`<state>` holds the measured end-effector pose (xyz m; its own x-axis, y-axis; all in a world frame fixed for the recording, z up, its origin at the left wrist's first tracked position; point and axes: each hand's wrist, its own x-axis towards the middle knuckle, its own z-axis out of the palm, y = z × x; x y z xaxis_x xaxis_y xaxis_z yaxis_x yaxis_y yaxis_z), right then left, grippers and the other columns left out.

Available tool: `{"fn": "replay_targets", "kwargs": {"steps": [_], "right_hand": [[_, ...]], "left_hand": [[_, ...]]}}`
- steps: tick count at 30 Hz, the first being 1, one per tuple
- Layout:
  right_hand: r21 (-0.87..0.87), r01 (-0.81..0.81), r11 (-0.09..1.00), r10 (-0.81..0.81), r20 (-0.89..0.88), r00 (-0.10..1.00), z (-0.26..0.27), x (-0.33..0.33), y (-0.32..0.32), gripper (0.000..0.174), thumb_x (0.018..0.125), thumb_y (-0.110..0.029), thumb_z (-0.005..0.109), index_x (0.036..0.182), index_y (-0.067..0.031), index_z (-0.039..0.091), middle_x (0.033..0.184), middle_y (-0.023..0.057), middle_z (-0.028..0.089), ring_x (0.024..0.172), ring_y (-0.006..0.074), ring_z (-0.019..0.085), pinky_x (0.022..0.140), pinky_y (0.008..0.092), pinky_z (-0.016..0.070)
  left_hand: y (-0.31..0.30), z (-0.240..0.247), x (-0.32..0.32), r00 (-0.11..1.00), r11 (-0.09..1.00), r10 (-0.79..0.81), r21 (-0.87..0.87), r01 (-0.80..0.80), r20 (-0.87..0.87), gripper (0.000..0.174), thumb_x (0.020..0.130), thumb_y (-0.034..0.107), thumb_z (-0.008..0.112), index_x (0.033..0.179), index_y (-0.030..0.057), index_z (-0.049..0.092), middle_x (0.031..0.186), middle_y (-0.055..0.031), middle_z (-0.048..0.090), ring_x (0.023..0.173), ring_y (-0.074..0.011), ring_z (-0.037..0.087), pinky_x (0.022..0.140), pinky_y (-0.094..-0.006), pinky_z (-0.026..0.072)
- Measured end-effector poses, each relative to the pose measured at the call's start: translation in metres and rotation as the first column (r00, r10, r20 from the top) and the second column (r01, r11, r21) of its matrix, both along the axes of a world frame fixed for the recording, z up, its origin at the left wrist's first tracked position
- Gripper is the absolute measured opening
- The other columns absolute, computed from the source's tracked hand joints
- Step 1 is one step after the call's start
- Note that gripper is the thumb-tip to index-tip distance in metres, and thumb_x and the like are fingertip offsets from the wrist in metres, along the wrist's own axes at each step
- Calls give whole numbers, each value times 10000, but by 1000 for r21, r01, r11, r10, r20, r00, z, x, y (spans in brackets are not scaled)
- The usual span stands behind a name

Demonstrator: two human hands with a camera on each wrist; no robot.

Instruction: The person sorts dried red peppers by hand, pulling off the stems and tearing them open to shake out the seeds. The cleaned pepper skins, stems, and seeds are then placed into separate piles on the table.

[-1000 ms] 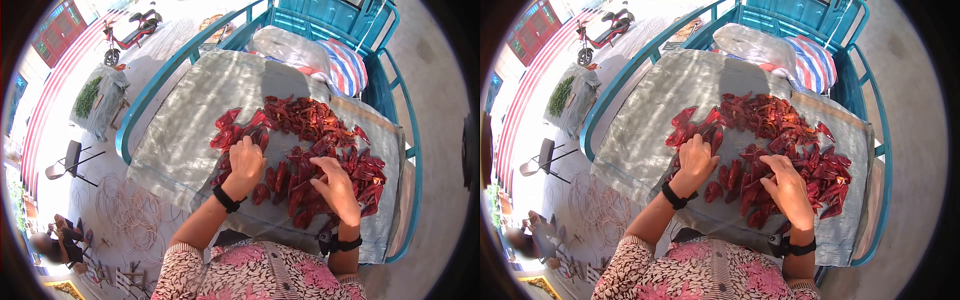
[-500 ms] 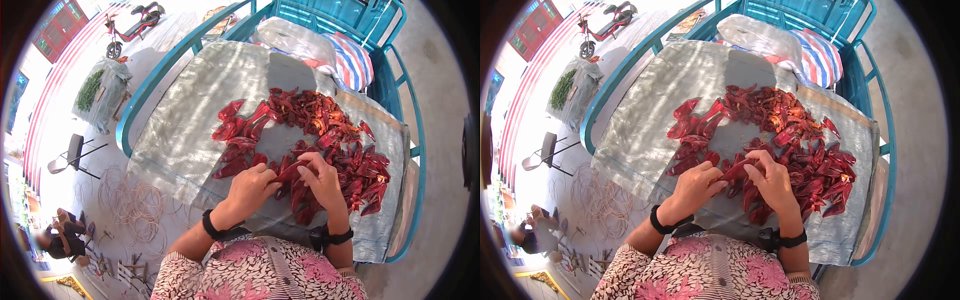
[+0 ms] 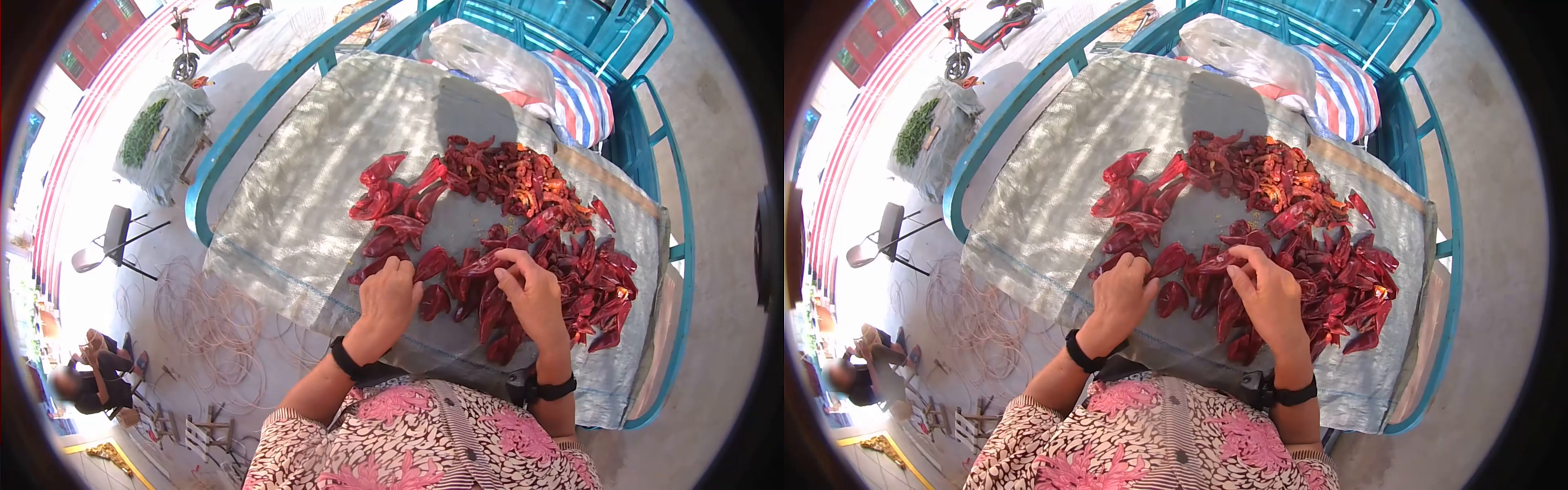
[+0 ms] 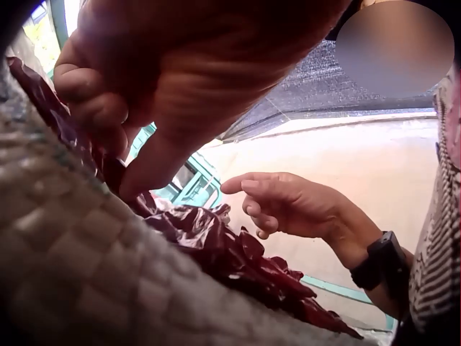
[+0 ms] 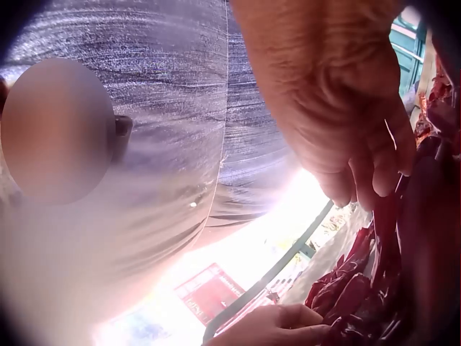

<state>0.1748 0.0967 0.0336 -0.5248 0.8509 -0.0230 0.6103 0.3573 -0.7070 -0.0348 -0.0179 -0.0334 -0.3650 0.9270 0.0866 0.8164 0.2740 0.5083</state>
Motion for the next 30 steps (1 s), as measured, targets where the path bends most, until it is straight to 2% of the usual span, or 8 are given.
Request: {"fn": "replay_targets", "kwargs": {"steps": [9,18,21,25,27,28,29,30], "right_hand": [[-187,-176,966,180,5,984,6,-21,-14,330,945,-267,702,1221,-107,618,794,97,688,712,270,689,678,380,519],[42,81,996,-82,22,996,13,-7,-13,329,900,-154,723,1211,-98,629,808,71,676,733,230,660,710,367,505],[4,123,992,-122,-55,991,14,-4,-10,410,913,-145,704,1311,-99,617,825,73,659,736,161,611,705,326,486],[-132,173,976,-191,-138,972,8,4,-10,382,919,-138,699,1292,-90,632,837,55,656,725,127,571,698,292,475],[-140,175,975,-199,-180,963,5,5,-10,366,922,-120,694,1282,-88,640,841,46,656,720,113,552,688,275,467],[-122,161,979,-182,-192,964,4,5,-10,359,923,-112,692,1278,-86,641,841,50,656,712,115,549,679,271,466],[-105,152,983,-171,-210,963,3,5,-10,353,924,-103,689,1273,-84,641,841,53,655,704,117,547,670,267,465],[-89,151,984,-168,-234,958,1,3,-11,347,925,-94,687,1269,-82,642,841,56,655,696,119,544,662,263,463]], "left_hand": [[-21,47,5,921,996,-62,-30,79,384,166,862,204,764,968,96,695,915,-63,619,794,-282,653,699,-408,506],[-21,8,-24,991,991,131,-34,-131,3,445,841,152,772,1235,70,583,1195,-136,563,953,-375,665,788,-460,532],[-18,13,-23,989,991,132,45,-130,-59,347,835,111,761,1135,55,594,1101,-151,577,888,-367,674,714,-446,541],[-33,61,-25,956,968,-72,251,-2,285,420,893,190,761,1247,45,587,1021,-120,631,876,-244,668,711,-370,526],[-47,92,-23,958,735,-228,676,52,175,410,949,297,716,1250,48,591,979,-114,624,834,-197,637,669,-334,510],[-50,102,-23,979,501,-203,857,121,-20,414,981,354,677,1251,52,593,970,-114,614,816,-185,620,646,-323,501],[-35,105,-17,935,0,-330,990,139,-131,446,1015,412,584,1253,35,588,943,-132,601,819,-222,624,596,-322,491],[-53,121,-5,865,-88,-490,993,73,-107,393,1020,358,586,1263,49,582,1019,-116,580,887,-223,609,655,-344,509]]}}
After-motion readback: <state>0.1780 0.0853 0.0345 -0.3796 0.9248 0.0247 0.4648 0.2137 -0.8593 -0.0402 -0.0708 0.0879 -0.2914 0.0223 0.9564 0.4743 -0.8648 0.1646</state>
